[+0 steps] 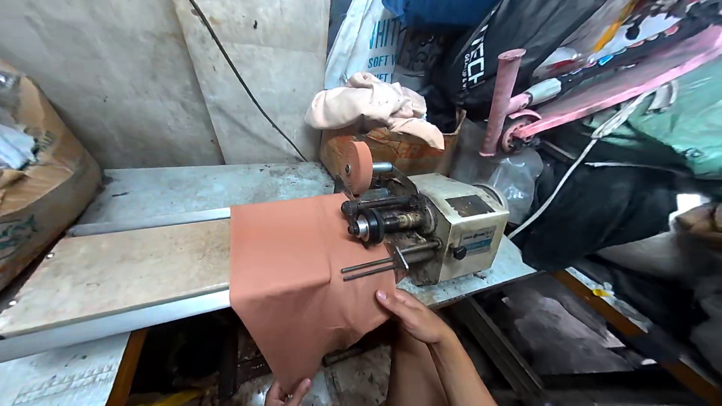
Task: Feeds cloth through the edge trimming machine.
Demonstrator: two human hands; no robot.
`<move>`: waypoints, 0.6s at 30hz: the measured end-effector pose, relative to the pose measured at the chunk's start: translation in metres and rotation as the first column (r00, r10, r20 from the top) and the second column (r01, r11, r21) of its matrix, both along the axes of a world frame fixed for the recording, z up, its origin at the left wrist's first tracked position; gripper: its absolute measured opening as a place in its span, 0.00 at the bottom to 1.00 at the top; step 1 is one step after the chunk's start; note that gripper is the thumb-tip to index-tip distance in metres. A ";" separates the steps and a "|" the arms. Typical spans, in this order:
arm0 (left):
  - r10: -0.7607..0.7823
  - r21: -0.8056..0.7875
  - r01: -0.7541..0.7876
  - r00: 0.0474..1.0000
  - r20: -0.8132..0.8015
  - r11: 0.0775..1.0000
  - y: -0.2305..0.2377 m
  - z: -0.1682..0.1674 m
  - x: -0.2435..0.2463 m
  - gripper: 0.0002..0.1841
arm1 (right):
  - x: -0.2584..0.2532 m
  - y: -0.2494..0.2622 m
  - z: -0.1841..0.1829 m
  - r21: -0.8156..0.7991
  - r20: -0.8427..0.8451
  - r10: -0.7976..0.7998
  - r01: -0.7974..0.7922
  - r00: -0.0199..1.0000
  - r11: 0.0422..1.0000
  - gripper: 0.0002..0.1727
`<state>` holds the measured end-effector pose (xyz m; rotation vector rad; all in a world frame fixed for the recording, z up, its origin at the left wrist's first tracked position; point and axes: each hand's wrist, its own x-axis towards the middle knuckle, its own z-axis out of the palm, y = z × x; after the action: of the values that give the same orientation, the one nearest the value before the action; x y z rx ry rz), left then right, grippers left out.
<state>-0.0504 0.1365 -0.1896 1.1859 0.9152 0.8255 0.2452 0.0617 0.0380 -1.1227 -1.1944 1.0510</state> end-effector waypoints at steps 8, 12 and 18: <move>-0.035 0.039 0.033 0.998 0.059 0.999 -0.002 0.000 -0.002 0.21 | 0.001 0.001 -0.003 0.013 -0.002 -0.004 0.004 1.000 1.000 0.20; -0.033 0.021 0.032 0.998 0.056 0.999 -0.003 0.002 0.000 0.22 | 0.001 0.000 -0.003 0.014 -0.019 0.009 -0.009 1.000 1.000 0.20; -0.063 0.020 0.061 0.990 0.123 0.998 -0.005 0.002 -0.001 0.24 | 0.001 0.001 -0.001 0.032 -0.030 0.022 -0.021 0.999 0.999 0.19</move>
<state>-0.0514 0.1315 -0.1873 1.1587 0.7682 0.8475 0.2466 0.0628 0.0368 -1.0684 -1.1971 1.0584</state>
